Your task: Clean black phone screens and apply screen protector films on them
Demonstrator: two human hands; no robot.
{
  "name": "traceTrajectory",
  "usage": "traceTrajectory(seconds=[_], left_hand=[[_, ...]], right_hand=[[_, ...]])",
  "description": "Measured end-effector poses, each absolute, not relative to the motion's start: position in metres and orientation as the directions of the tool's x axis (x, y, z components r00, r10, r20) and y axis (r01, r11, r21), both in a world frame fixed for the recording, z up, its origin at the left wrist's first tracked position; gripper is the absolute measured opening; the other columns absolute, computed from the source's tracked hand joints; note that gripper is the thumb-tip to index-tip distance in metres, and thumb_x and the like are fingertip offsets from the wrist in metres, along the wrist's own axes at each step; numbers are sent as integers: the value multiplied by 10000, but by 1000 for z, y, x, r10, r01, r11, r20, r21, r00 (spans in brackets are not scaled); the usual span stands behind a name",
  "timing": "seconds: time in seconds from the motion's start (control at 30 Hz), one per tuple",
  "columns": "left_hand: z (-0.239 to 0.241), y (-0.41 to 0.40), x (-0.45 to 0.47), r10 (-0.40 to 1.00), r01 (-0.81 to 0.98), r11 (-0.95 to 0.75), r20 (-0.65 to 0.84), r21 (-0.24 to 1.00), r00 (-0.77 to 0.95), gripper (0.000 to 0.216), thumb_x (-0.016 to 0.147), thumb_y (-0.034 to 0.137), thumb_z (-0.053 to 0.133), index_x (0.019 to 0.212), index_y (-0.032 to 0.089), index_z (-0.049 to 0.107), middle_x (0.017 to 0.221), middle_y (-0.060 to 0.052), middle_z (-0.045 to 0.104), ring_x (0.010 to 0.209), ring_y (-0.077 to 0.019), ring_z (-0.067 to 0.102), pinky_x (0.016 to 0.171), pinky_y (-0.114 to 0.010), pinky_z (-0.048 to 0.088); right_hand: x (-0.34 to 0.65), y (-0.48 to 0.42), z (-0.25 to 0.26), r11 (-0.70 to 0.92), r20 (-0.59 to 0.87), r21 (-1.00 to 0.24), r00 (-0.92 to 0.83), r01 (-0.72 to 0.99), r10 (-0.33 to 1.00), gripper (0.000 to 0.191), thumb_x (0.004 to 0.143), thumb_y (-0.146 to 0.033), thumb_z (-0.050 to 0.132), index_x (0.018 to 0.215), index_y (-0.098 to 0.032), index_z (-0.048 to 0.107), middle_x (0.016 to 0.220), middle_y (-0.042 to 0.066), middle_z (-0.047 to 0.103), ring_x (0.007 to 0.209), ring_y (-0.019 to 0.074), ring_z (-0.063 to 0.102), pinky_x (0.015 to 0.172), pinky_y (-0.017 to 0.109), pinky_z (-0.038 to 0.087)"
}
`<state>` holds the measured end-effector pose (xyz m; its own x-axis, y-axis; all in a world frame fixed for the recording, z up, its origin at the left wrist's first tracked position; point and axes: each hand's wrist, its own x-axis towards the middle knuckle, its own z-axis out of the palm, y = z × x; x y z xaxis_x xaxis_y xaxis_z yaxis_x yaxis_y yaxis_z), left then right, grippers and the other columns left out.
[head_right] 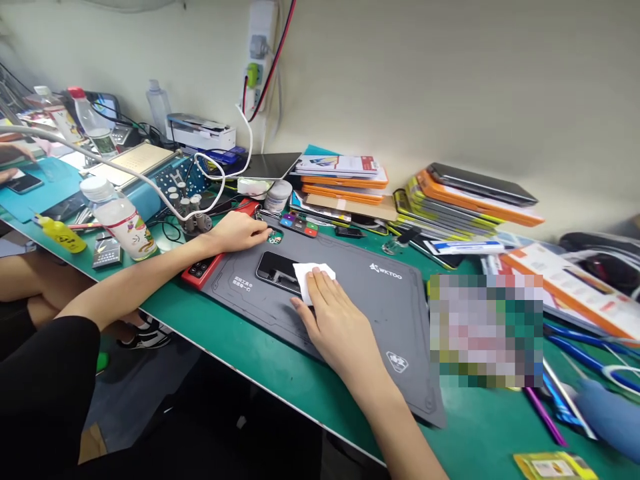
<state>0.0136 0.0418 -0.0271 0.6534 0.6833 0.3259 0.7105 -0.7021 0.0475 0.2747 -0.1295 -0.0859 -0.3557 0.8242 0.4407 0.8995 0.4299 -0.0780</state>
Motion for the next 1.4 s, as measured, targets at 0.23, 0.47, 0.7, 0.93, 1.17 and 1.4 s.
traceTrajectory(seconds=[0.23,0.47,0.7,0.93,1.17,1.4], left_hand=[[-24,42,15,693,722,-691,301,18,656,462,1074,418,470,783,205,758,755,-81,765,705,-219,690,645,-330,362],[-23,41,16,688,723,-691,302,-6,660,466,1074,418,474,758,204,741,754,-74,771,685,-216,693,610,-346,307],[-25,43,15,683,715,-699,308,13,662,460,1068,411,466,771,202,749,732,-81,758,670,-215,678,615,-339,331],[-25,45,14,673,712,-702,331,4,661,447,1056,420,477,781,203,755,752,-79,770,678,-211,681,627,-326,344],[-26,46,12,680,694,-713,336,95,652,433,1031,418,506,707,208,702,673,-68,715,657,-215,666,649,-332,356],[-27,49,12,659,698,-715,349,17,666,444,1036,422,489,709,208,699,688,-65,731,654,-209,668,619,-329,326]], right_hand=[[274,-141,-76,490,481,-27,-419,871,770,556,1127,-446,443,1504,-80,627,1494,196,671,1446,345,605,1269,556,448],[270,-126,-80,484,364,-73,-429,872,827,742,1131,-550,340,1658,-31,401,1675,247,450,1567,375,446,1279,624,409],[268,-141,-76,551,434,-21,-489,834,757,604,1117,-473,465,1560,-78,574,1555,223,609,1469,355,579,1247,555,479],[268,-125,-72,508,328,-96,-454,856,828,660,1134,-488,389,1626,-58,478,1662,227,474,1564,346,454,1301,595,391],[265,-134,-64,579,388,-52,-518,813,762,547,1128,-398,450,1540,-69,595,1587,208,575,1500,317,549,1304,534,411],[262,-127,-63,508,392,-46,-453,860,801,521,1132,-357,408,1489,-57,641,1558,216,599,1470,320,581,1271,526,456]])
